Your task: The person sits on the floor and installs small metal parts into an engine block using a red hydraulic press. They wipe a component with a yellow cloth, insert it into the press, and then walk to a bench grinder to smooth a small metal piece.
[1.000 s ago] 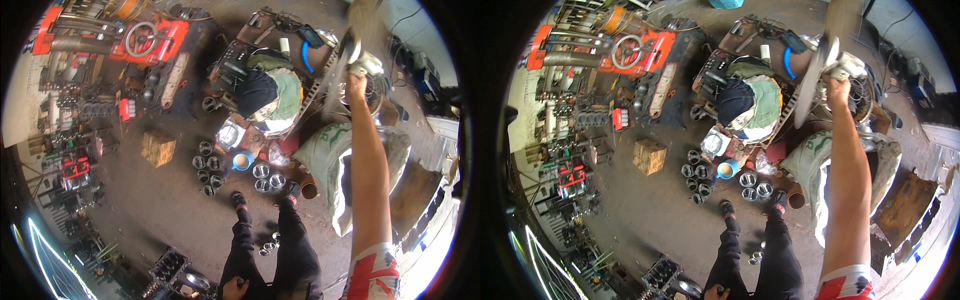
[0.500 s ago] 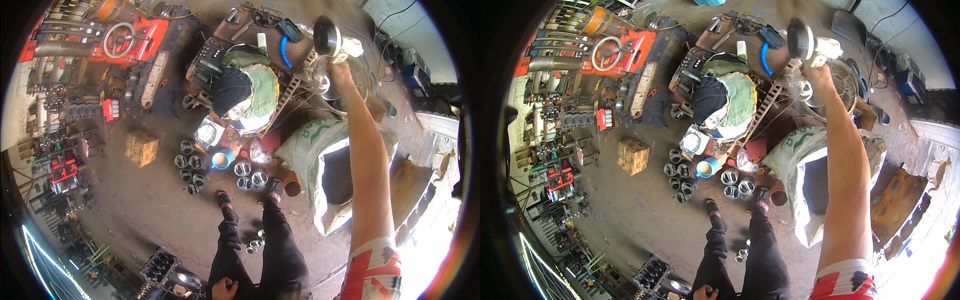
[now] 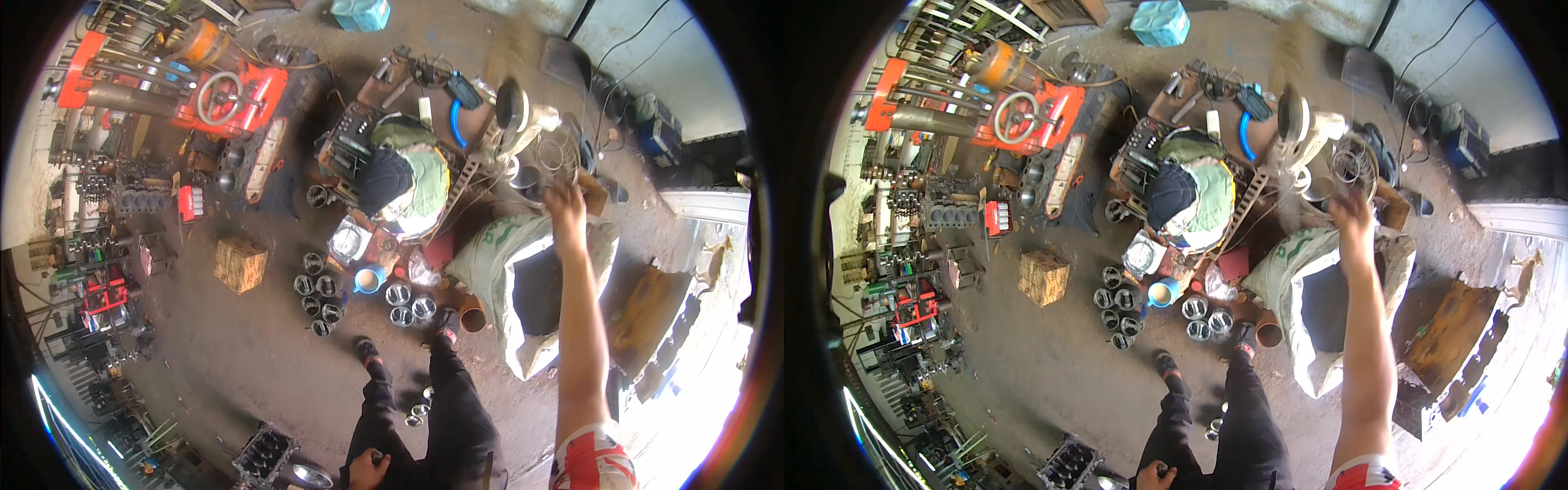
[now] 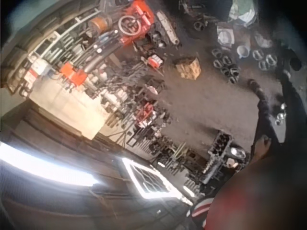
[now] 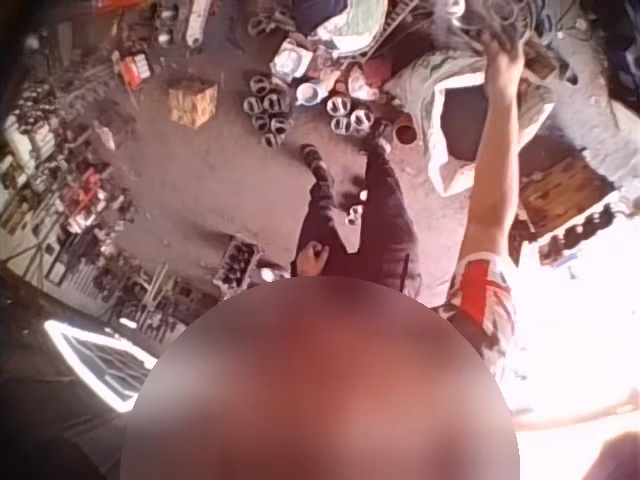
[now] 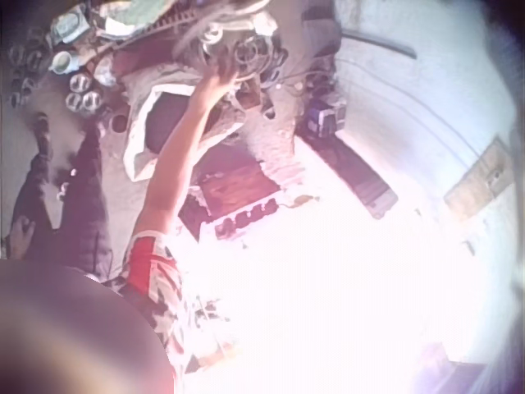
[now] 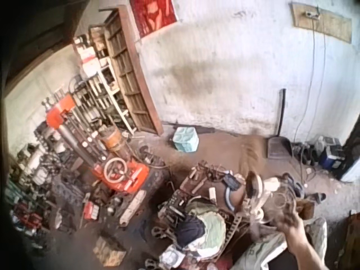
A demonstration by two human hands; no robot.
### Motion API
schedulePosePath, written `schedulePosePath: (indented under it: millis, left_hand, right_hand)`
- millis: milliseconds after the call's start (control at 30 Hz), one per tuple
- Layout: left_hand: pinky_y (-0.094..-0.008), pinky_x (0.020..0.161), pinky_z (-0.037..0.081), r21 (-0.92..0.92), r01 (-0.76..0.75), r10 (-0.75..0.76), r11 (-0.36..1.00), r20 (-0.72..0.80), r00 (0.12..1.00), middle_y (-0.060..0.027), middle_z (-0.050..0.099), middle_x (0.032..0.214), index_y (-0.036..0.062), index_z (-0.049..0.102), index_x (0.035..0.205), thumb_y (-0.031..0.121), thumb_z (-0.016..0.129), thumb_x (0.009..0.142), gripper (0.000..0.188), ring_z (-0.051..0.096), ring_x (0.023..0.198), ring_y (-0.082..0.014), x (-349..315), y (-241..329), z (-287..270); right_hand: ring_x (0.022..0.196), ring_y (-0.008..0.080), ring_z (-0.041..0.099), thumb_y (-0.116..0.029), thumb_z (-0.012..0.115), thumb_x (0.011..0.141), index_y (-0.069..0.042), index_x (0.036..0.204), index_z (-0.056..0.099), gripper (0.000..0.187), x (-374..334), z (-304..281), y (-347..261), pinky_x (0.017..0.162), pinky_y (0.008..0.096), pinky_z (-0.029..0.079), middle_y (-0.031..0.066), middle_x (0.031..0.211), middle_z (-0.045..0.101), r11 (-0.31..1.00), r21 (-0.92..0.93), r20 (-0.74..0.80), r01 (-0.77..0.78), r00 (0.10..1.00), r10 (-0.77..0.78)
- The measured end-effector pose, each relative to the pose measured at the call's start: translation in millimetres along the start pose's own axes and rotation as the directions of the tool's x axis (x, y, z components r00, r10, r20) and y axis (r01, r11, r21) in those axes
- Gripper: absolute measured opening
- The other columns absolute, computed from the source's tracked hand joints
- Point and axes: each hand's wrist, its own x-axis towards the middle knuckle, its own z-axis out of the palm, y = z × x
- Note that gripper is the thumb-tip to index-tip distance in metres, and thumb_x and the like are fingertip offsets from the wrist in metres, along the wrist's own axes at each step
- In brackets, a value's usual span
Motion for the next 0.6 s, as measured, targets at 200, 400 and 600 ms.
schedulePosePath:
  millis: [200, 400, 600]
  left_hand:
    - [-0.0485, 0.078, 0.054, 0.110, 0.002, -0.012, 0.994, 0.090, 0.996, -0.0237, 0.069, 0.095, 0.0020, 0.063, 0.106, 0.049, 0.067, 0.086, 0.051, 0.068, 0.091, -0.0410, 15.2, -53.1, -18.9]
    - [-0.0479, 0.083, 0.052, -0.126, 0.003, 0.004, 0.992, 0.052, 0.999, -0.0246, 0.069, 0.098, 0.0032, 0.066, 0.104, 0.051, 0.068, 0.085, 0.051, 0.066, 0.098, -0.0427, 29.7, -125.3, -53.5]
    - [-0.0464, 0.077, 0.051, -0.301, -0.108, 0.085, 0.948, -0.087, 0.993, -0.0232, 0.068, 0.088, 0.0012, 0.067, 0.089, 0.047, 0.072, 0.084, 0.046, 0.066, 0.087, -0.0408, 31.9, -233.7, -101.7]
  right_hand:
    - [0.089, 0.0182, 0.065, -0.019, 0.076, 0.084, -0.005, 0.120, 0.061, 0.041, -246.8, -4.3, 9.1, 0.079, 0.0333, 0.054, 0.0115, 0.107, 0.069, 0.797, -0.602, 0.375, 0.040, 0.896, 0.238]
    - [0.107, 0.0375, 0.066, -0.055, 0.076, 0.077, -0.010, 0.121, 0.067, 0.064, -448.6, 39.1, 61.3, 0.093, 0.0448, 0.052, 0.0180, 0.115, 0.069, 0.445, -0.831, 0.554, 0.335, 0.573, 0.603]
    - [0.095, 0.0371, 0.070, -0.055, 0.077, 0.076, -0.005, 0.094, 0.073, 0.053, -434.6, 119.1, 70.6, 0.079, 0.0471, 0.055, 0.0213, 0.097, 0.072, 0.309, -0.904, 0.415, 0.296, 0.782, 0.465]
